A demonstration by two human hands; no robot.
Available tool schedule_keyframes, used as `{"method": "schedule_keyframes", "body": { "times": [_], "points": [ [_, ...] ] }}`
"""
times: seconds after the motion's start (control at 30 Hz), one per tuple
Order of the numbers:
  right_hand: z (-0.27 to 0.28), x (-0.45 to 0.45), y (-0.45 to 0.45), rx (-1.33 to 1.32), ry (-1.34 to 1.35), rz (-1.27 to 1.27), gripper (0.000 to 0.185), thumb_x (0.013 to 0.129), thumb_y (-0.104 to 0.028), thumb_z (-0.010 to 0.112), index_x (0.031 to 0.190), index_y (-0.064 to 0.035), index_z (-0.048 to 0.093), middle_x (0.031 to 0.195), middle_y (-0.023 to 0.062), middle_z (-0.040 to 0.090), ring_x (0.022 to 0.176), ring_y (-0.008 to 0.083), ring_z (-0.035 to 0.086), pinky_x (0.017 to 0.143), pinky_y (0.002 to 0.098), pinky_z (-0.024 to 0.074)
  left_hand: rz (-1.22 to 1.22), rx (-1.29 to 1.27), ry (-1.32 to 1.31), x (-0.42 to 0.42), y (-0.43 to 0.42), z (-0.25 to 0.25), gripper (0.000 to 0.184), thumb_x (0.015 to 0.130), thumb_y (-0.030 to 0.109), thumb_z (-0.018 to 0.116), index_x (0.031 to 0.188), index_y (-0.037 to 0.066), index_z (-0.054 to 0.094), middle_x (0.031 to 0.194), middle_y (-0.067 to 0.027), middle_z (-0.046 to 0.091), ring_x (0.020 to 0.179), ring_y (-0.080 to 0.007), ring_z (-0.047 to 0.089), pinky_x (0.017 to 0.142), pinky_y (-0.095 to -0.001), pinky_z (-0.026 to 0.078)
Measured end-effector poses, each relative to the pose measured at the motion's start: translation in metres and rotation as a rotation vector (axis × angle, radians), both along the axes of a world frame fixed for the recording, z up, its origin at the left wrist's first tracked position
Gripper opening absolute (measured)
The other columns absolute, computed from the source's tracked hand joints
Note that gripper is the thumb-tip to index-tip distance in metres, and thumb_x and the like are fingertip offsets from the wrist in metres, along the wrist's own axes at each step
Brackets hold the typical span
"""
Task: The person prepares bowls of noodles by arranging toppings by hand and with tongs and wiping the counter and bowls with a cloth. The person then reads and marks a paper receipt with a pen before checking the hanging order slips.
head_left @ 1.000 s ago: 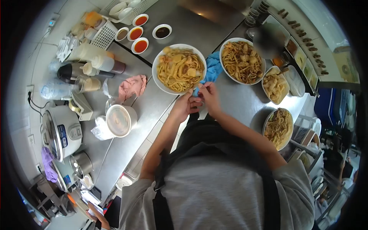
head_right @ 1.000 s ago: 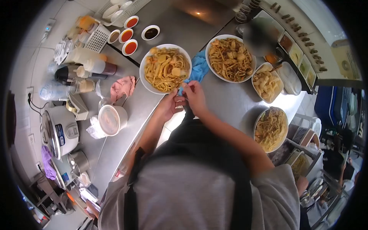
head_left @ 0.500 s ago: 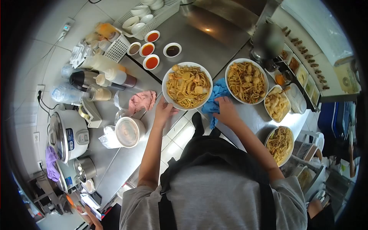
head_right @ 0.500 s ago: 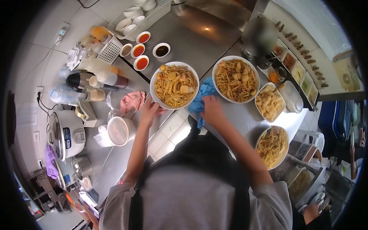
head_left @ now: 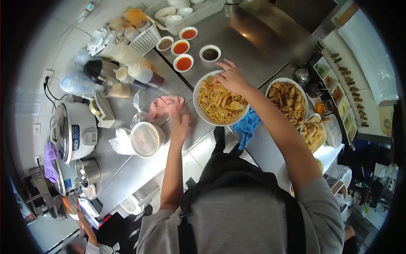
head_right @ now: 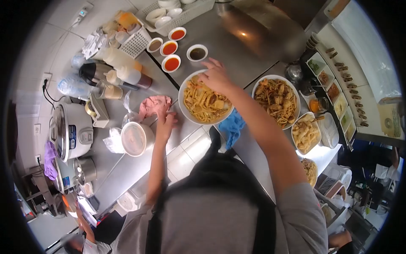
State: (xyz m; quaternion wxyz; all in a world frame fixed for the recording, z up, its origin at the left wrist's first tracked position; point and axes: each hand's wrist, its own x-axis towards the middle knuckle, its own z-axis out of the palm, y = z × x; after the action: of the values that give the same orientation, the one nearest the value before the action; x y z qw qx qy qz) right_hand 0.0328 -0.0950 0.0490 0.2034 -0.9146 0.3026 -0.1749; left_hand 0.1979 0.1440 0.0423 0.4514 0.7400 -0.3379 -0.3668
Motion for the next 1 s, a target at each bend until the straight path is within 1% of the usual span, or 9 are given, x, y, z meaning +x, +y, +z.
{"method": "schedule_keyframes", "body": {
  "times": [0.23,0.33,0.4,0.47,0.57,0.7,0.77,0.83,1.0],
  "points": [
    [0.07,-0.049,0.051,-0.063,-0.318,-0.149,0.019,0.09,-0.023,0.055,0.088,-0.0077,0.067,0.106,0.0097,0.06,0.102,0.0277,0.054,0.087,0.0392,0.0441,0.127,-0.078,-0.057,-0.005,0.006,0.003,0.041,0.093,0.022,0.045,0.132,0.01,0.047,0.096,-0.0081,0.061,0.077,-0.0142,0.059,0.065,-0.0267,0.05],
    [0.086,-0.103,0.114,0.254,0.026,-0.238,0.014,0.083,-0.021,0.062,0.081,-0.0069,0.061,0.076,0.0124,0.058,0.071,0.0288,0.059,0.063,0.0388,0.0481,0.027,-0.06,-0.242,-0.005,0.001,-0.017,0.041,0.091,0.019,0.043,0.129,0.004,0.048,0.102,-0.019,0.061,0.083,-0.0293,0.061,0.076,-0.0393,0.049],
    [0.042,-0.136,0.159,0.217,0.088,-0.02,0.015,0.077,-0.02,0.066,0.086,-0.0088,0.063,0.093,0.0137,0.059,0.094,0.0316,0.056,0.082,0.0435,0.0453,-0.159,0.047,-0.277,-0.023,-0.006,-0.01,0.041,0.094,0.025,0.042,0.128,0.003,0.046,0.096,-0.0253,0.06,0.088,-0.0385,0.06,0.08,-0.046,0.047],
    [0.021,-0.148,0.178,0.151,0.169,0.018,0.037,0.073,-0.015,0.065,0.109,-0.0067,0.062,0.11,0.0144,0.055,0.109,0.0322,0.048,0.093,0.0443,0.04,-0.174,0.093,-0.17,-0.032,-0.015,-0.012,0.045,0.095,0.026,0.039,0.132,0.001,0.038,0.075,-0.0214,0.062,0.069,-0.0369,0.063,0.066,-0.0463,0.049],
    [-0.018,-0.153,0.161,0.049,0.007,0.03,0.028,0.075,-0.012,0.061,0.103,-0.0095,0.064,0.104,0.012,0.057,0.092,0.0291,0.058,0.08,0.0427,0.0487,-0.152,0.081,-0.125,-0.028,-0.027,0.003,0.043,0.091,0.022,0.044,0.128,-0.001,0.04,0.067,-0.0193,0.061,0.062,-0.0315,0.064,0.06,-0.0457,0.049],
    [0.008,-0.107,0.129,0.167,0.293,-0.28,0.014,0.083,-0.013,0.056,0.088,-0.0036,0.066,0.095,0.0179,0.061,0.084,0.0375,0.063,0.072,0.047,0.0523,-0.288,-0.037,-0.689,0.013,-0.048,-0.023,0.042,0.089,0.019,0.046,0.126,-0.001,0.045,0.067,-0.0191,0.062,0.059,-0.0301,0.064,0.058,-0.042,0.05],
    [-0.006,-0.101,0.082,0.196,0.501,-0.22,0.014,0.083,-0.01,0.053,0.086,-0.0001,0.063,0.088,0.02,0.065,0.08,0.0383,0.065,0.07,0.0466,0.0533,-0.409,0.032,-0.537,0.026,-0.06,0.0,0.042,0.089,0.02,0.046,0.126,0.0,0.046,0.068,-0.0192,0.062,0.059,-0.0292,0.064,0.058,-0.0409,0.051],
    [0.025,-0.081,0.043,0.183,0.418,-0.417,0.016,0.08,-0.015,0.063,0.085,0.0005,0.061,0.086,0.0229,0.065,0.084,0.0397,0.063,0.071,0.0486,0.0514,-0.474,0.052,-0.465,0.037,-0.068,0.009,0.041,0.09,0.02,0.046,0.127,0.002,0.046,0.067,-0.0186,0.062,0.056,-0.0281,0.063,0.056,-0.0399,0.051],
    [0.003,-0.054,-0.044,0.305,-0.089,-0.248,0.024,0.08,-0.02,0.07,0.096,-0.0036,0.065,0.089,0.0163,0.068,0.081,0.0318,0.065,0.074,0.0381,0.0516,-0.528,0.143,-0.394,0.035,-0.093,0.029,0.041,0.094,0.019,0.043,0.133,0.005,0.045,0.059,-0.0156,0.06,0.047,-0.0261,0.06,0.05,-0.0377,0.05]
  ]
}}
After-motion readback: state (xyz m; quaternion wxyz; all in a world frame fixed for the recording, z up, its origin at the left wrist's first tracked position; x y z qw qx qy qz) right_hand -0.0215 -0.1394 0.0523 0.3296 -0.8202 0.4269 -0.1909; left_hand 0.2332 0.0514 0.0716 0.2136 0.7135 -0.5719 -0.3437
